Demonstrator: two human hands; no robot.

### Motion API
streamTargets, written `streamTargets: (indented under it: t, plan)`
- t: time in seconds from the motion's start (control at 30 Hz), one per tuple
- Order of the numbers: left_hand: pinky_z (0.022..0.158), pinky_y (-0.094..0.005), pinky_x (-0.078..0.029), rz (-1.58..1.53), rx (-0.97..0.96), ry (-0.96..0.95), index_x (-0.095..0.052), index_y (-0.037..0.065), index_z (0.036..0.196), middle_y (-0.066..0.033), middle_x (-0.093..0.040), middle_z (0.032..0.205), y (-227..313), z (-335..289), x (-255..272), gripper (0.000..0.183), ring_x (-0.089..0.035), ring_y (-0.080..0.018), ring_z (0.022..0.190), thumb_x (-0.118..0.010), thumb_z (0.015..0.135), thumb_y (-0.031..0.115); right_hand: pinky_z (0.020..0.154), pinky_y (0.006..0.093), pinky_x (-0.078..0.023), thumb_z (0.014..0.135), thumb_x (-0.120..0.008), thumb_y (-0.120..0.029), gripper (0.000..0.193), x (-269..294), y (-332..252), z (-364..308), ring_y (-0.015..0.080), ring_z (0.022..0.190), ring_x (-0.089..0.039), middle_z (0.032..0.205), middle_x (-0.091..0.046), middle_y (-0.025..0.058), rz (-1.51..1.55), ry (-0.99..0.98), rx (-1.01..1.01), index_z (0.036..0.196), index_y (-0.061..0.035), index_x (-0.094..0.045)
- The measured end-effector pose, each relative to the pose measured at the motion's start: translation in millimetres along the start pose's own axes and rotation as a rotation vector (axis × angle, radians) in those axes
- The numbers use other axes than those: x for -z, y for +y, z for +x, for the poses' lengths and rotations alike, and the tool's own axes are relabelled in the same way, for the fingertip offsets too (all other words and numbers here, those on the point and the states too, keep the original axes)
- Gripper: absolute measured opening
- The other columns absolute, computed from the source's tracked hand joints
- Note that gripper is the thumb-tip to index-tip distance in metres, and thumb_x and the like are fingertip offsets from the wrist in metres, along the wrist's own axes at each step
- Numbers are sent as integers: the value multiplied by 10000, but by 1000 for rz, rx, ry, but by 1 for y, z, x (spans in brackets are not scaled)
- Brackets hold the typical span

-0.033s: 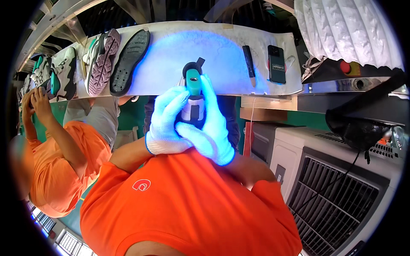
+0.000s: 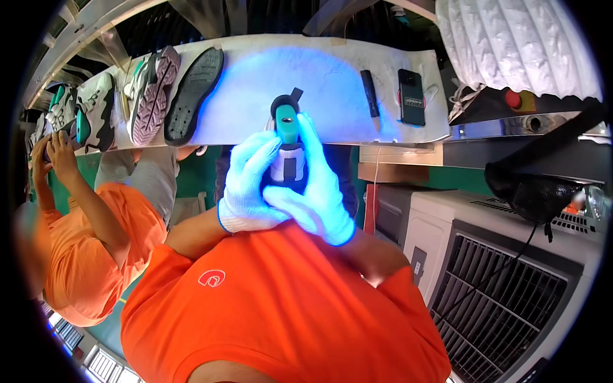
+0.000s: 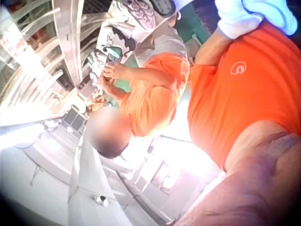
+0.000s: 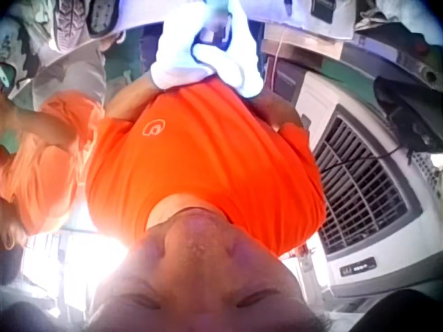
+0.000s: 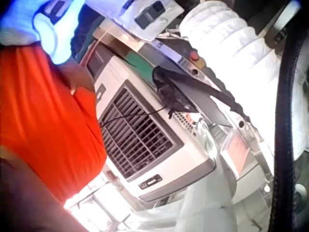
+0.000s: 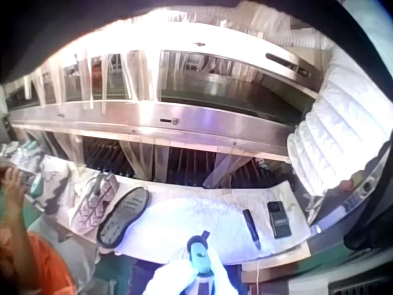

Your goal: The person assembles a sneaker by inserting a black insole into the shoe and pressing it into place. They handle the shoe, turning it over to inspect the sole and upper, and use a small black tool to adjust the heel area.

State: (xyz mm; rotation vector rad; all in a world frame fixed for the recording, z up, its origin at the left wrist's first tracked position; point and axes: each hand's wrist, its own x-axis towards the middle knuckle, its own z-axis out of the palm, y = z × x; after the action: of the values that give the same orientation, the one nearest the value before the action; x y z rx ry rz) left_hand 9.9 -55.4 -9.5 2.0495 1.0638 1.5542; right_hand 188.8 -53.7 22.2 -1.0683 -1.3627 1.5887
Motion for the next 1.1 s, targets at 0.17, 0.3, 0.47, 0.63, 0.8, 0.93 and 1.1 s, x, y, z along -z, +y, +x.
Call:
streamTargets:
  t: [0.17,0.3,0.47,0.63,0.8,0.93,1.1]
  plan:
    - [1057,-496,-585,26,5,6,-612,-12,1504,-231,-642,1381,7,9,0,927,-679,-436,1274,-1013,720,276,1295,445,-369,784,-947,-159,1315,20,5,4,284,1554,-445,1708,-400,146,257,-125,-1,1789,-50,-105]
    - [1082,-503,-571,18,10,64,-620,-16,1483,-238,-650,1374,0,2,-10,852,-671,-437,1281,-970,735,194,1282,435,-380,804,-865,-106,1199,16,7,4,266,1508,-500,1659,-471,153,-40,-58,73,1782,-42,-173]
    - [1107,-507,-553,78,74,71,-608,-43,1473,-263,-635,1402,-1,-4,-6,822,-658,-465,1284,-928,736,131,1250,419,-418,853,-826,-161,1054,-18,-1,4,335,1533,-508,1721,-397,252,-123,127,49,1741,-2,-280]
    - [1128,-486,-532,106,42,53,-487,-31,1575,-267,-589,1478,-23,-4,26,1031,-623,-428,1342,-985,703,204,1279,428,-390,857,-883,-182,1056,-30,-7,19,380,1583,-458,1753,-356,273,-352,49,237,1727,9,-316]
    - [1209,-482,-501,-154,415,68,-350,45,1689,-178,-518,1563,-26,-12,77,1352,-580,-352,1447,-1080,569,244,1280,473,-400,913,-866,-143,903,48,37,67,324,1555,-482,1670,-498,205,-27,226,278,1673,23,-409]
    - [1272,-492,-436,-131,525,1,-111,34,1773,-190,-435,1674,-23,-30,104,1585,-501,-336,1539,-1086,526,110,1242,526,-426,932,-872,-362,887,130,74,123,422,1469,-556,1639,-519,257,-864,684,269,1635,-6,-464]
    - [1258,-444,-457,115,510,-128,-293,61,1743,-162,-469,1657,-4,-13,124,1388,-506,-279,1536,-1028,566,58,1122,546,-511,957,-815,-448,756,164,122,143,437,1315,-641,1463,-646,270,-1371,704,157,1568,-78,-568]
